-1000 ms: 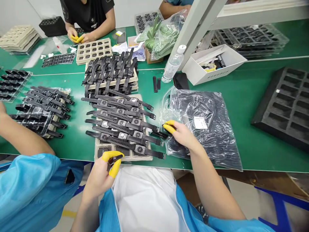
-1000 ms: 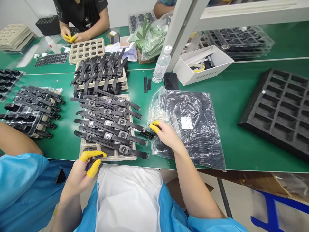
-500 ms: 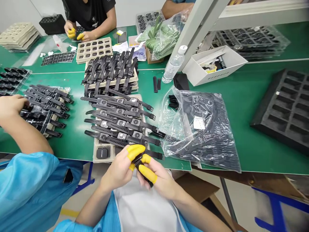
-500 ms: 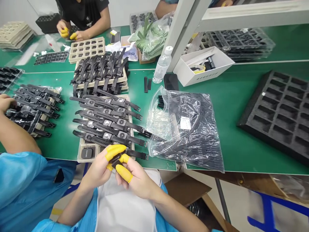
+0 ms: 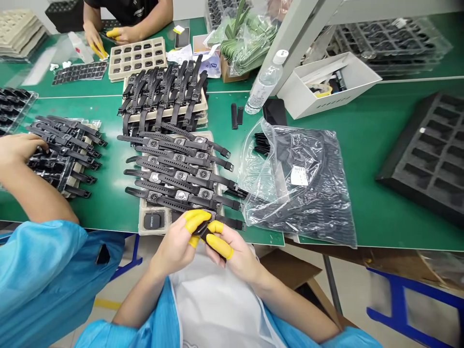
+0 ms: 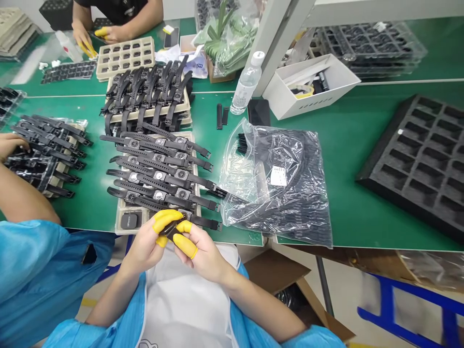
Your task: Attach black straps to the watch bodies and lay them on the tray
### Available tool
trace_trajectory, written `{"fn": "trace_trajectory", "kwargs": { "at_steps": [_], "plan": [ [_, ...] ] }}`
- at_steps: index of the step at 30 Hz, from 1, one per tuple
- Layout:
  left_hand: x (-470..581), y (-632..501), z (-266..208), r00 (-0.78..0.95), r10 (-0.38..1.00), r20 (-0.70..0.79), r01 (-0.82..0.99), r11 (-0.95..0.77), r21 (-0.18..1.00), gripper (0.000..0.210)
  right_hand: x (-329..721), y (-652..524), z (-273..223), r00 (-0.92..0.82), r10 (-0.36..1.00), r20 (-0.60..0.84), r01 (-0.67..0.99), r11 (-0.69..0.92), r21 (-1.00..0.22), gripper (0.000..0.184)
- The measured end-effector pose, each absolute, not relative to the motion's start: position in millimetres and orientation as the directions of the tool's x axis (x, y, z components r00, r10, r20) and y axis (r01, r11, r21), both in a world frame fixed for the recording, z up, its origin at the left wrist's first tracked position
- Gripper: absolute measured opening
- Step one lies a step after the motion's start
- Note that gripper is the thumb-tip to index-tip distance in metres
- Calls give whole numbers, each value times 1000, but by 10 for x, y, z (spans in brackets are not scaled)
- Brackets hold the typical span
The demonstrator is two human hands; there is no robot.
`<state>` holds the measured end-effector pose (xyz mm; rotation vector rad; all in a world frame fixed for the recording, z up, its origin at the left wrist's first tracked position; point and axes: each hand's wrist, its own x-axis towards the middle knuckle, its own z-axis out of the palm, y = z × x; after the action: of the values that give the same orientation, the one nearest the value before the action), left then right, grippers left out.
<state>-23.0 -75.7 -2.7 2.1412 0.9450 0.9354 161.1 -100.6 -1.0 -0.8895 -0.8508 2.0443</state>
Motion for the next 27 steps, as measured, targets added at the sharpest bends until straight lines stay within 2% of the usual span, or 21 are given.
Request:
{"fn": "trace_trajectory", "kwargs": {
  "at_steps": [4,9,13,16,19,21,25,27],
  "plan": [
    [-237,-761,-3,507,784,358,442,-593,673,58,1605,-1029,-82,-466,807,-363,-423,-563,-710,41],
    [-297,-735,90,611,739,284,395,-595,700,57,1621,-1013,-56,-481,782,-397,-439,-606,-663,44],
    [-310,-712,141,635,710,304,477,-670,569,54,1624,-999,-28,-510,752,-419,-442,-646,-622,44],
    [-317,-705,169,655,697,293,517,-696,498,47,1628,-1008,-57,-505,764,-402,-413,-623,-664,44],
    [-325,-724,174,670,697,255,515,-684,516,46,1641,-1025,-97,-500,773,-392,-368,-599,-711,43],
    [-323,-751,162,678,695,240,524,-685,505,46,1649,-1036,-111,-499,762,-413,-351,-613,-708,43],
    [-309,-789,157,677,701,225,587,-699,408,41,1653,-1064,-114,-496,749,-440,-330,-631,-703,45],
    [-306,-784,181,677,698,235,558,-695,454,40,1650,-1083,-117,-505,756,-415,-321,-611,-724,44]
  ]
}}
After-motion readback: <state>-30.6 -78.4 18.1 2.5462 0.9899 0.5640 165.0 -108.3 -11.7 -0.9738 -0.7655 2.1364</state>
